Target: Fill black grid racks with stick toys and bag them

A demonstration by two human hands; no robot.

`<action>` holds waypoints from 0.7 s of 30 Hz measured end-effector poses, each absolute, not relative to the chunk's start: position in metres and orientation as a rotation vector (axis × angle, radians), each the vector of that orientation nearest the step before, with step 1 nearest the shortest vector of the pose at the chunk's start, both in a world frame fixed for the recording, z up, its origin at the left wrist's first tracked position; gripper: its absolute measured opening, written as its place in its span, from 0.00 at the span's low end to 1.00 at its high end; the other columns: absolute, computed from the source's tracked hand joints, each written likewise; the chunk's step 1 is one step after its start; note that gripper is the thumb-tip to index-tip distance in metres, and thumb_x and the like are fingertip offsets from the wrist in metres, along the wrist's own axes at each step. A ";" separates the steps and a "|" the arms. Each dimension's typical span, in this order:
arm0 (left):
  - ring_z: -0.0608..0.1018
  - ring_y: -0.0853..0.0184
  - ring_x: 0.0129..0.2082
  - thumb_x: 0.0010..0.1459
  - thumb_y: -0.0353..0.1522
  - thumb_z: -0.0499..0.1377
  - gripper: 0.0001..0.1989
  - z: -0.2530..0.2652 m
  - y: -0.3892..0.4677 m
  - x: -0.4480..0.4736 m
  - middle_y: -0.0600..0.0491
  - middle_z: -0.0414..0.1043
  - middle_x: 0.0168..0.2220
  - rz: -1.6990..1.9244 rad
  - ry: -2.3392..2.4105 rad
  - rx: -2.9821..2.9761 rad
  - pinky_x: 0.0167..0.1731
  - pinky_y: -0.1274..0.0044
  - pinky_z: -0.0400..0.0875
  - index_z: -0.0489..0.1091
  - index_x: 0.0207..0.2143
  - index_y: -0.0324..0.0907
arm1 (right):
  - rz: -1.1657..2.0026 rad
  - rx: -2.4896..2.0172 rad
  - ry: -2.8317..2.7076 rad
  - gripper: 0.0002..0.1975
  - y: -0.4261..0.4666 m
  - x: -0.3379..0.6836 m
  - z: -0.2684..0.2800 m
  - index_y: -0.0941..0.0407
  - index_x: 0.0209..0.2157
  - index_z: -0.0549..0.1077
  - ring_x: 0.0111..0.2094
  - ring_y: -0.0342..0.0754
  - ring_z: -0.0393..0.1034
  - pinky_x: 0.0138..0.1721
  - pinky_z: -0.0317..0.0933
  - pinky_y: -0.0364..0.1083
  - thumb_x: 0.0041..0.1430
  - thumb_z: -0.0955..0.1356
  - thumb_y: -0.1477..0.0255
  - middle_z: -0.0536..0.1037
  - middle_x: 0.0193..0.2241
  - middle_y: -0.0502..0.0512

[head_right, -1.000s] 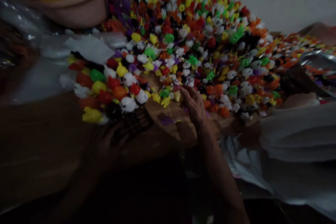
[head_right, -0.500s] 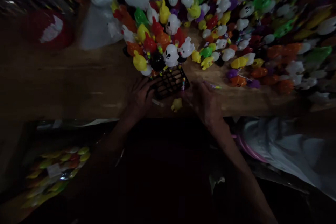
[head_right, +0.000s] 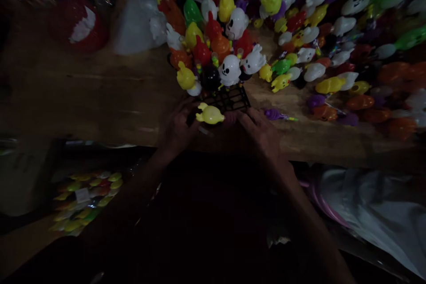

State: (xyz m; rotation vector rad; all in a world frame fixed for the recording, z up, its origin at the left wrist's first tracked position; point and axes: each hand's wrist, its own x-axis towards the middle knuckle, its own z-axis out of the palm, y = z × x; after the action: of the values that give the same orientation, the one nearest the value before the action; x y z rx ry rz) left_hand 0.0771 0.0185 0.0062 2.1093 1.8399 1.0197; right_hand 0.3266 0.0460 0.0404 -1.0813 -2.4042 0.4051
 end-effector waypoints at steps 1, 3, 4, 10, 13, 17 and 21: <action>0.76 0.61 0.60 0.69 0.34 0.53 0.14 0.012 0.014 0.078 0.47 0.78 0.56 1.100 1.838 2.101 0.64 0.64 0.69 0.74 0.52 0.42 | 0.394 -1.112 -2.366 0.17 0.043 0.326 0.037 0.52 0.55 0.74 0.38 0.50 0.73 0.38 0.67 0.47 0.71 0.60 0.72 0.76 0.38 0.57; 0.79 0.63 0.57 0.70 0.35 0.54 0.13 0.026 0.000 0.081 0.48 0.80 0.53 1.217 1.791 2.054 0.61 0.68 0.73 0.74 0.51 0.42 | 0.375 -1.179 -2.311 0.17 0.036 0.324 0.031 0.53 0.54 0.75 0.37 0.51 0.73 0.37 0.67 0.48 0.70 0.61 0.71 0.77 0.38 0.57; 0.80 0.63 0.55 0.69 0.36 0.56 0.14 0.031 -0.006 0.083 0.49 0.80 0.52 1.230 1.741 2.005 0.59 0.69 0.74 0.74 0.53 0.42 | 0.374 -1.208 -2.296 0.16 0.033 0.323 0.029 0.53 0.53 0.76 0.38 0.52 0.74 0.37 0.68 0.48 0.69 0.61 0.70 0.78 0.39 0.58; 0.84 0.63 0.47 0.65 0.43 0.63 0.30 0.037 -0.018 0.100 0.46 0.78 0.57 1.181 1.324 1.534 0.48 0.74 0.81 0.63 0.65 0.44 | 0.444 -1.201 -2.329 0.18 0.017 0.313 0.032 0.51 0.55 0.76 0.43 0.55 0.75 0.41 0.72 0.52 0.69 0.61 0.70 0.80 0.45 0.61; 0.81 0.61 0.55 0.66 0.42 0.63 0.26 0.035 -0.013 0.107 0.46 0.76 0.59 1.243 1.303 1.463 0.54 0.73 0.78 0.67 0.62 0.42 | 0.473 -1.203 -2.317 0.17 0.010 0.308 0.032 0.52 0.54 0.76 0.41 0.55 0.76 0.39 0.72 0.52 0.70 0.61 0.68 0.80 0.47 0.61; 0.83 0.63 0.50 0.64 0.44 0.65 0.28 0.036 -0.018 0.106 0.47 0.78 0.56 1.257 1.385 1.601 0.52 0.73 0.79 0.67 0.62 0.45 | 0.530 -1.287 -2.145 0.14 0.008 0.305 0.029 0.53 0.46 0.79 0.37 0.54 0.76 0.37 0.71 0.51 0.69 0.65 0.62 0.81 0.42 0.61; 0.83 0.65 0.48 0.67 0.45 0.61 0.25 0.028 -0.022 0.090 0.46 0.79 0.55 1.270 1.506 1.896 0.51 0.73 0.79 0.68 0.61 0.44 | 0.682 -1.324 -1.887 0.13 0.021 0.304 0.021 0.53 0.36 0.78 0.33 0.52 0.74 0.35 0.71 0.52 0.65 0.67 0.59 0.78 0.30 0.54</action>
State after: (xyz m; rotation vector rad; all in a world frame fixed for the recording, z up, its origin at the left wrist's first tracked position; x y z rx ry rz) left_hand 0.0901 -0.0218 0.0281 1.8961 1.5056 1.2700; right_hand 0.3044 0.0206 0.0209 -1.3235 -1.8873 0.6817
